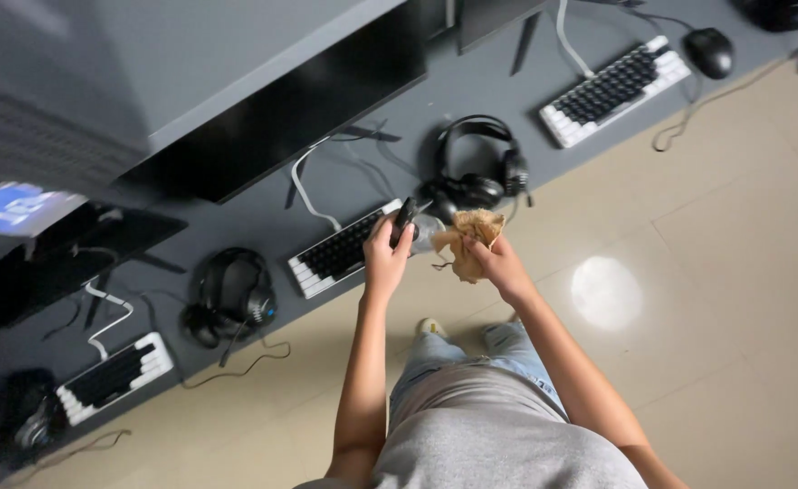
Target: The person uses a cloth to wipe down a keyboard and a pair of headphones on a desk. They clean the top, sides, and bottom of the keyboard, then wipe the earcups and headband of the headphones before placing them back on the desk.
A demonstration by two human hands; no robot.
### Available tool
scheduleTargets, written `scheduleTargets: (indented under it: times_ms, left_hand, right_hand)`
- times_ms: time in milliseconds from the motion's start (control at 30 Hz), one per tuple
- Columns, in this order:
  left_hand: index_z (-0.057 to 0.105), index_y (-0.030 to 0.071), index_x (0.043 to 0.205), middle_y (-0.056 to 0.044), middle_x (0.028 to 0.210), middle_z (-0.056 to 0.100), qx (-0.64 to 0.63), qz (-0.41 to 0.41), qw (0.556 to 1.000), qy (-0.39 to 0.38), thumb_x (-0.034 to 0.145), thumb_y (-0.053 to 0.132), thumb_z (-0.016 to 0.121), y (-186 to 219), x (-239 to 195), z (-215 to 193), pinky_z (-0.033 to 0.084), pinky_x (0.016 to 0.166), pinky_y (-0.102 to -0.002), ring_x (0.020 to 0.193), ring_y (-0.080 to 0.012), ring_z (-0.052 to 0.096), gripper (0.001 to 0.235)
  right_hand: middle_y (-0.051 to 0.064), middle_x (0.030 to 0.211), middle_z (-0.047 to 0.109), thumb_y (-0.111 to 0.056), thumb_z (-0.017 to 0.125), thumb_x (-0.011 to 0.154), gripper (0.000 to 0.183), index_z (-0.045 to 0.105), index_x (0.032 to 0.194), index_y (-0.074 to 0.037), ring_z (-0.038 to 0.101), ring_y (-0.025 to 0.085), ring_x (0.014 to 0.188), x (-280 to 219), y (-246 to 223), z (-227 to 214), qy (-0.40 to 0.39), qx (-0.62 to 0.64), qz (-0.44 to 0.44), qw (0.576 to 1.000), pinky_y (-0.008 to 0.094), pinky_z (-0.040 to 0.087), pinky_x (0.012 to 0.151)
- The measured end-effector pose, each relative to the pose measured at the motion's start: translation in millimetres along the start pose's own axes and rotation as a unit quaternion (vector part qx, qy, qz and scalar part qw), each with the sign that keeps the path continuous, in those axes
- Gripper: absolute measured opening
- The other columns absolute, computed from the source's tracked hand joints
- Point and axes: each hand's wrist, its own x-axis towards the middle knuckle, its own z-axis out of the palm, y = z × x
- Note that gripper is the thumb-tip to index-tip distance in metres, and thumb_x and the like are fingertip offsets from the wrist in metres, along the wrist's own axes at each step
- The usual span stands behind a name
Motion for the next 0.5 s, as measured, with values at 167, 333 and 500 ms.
scheduleTargets:
  times_ms: [167,333,500]
  left_hand:
    - [0.068,-0.002,0.112,-0.006,0.087,0.065,0.007,0.074,0.996,-0.038,0.098,0.010,0.071,51.6,-0.3,62.7,0.048,0.059,-0.026,0.064,-0.0109,0.059,0.019]
    - [0.069,0.000,0.108,-0.002,0.083,0.066,-0.030,0.013,0.998,-0.059,0.096,0.012,0.071,91.6,8.6,133.5,0.047,0.056,-0.024,0.061,-0.0068,0.062,0.018]
    - [0.067,0.000,0.109,0.001,0.083,0.063,-0.099,0.009,0.993,-0.055,0.099,0.013,0.070,106.6,17.4,208.4,0.047,0.057,-0.022,0.063,-0.0046,0.058,0.016]
  right_hand:
    - [0.002,0.109,0.071,-0.020,0.057,0.104,0.028,0.063,0.127,-0.005,0.066,0.010,0.098,-34.0,-64.9,-72.1,0.009,-0.026,-0.017,0.999,0.030,0.056,0.087]
    - [0.002,0.112,0.072,-0.019,0.055,0.103,0.030,0.062,0.128,-0.005,0.067,0.011,0.101,-51.5,-96.7,-156.1,0.014,-0.012,-0.038,0.999,0.031,0.055,0.090]
    - [0.000,0.100,0.067,-0.021,0.054,0.106,0.028,0.062,0.127,-0.005,0.061,0.008,0.089,-66.0,-98.9,-236.6,0.040,-0.051,-0.038,0.997,0.028,0.053,0.080]
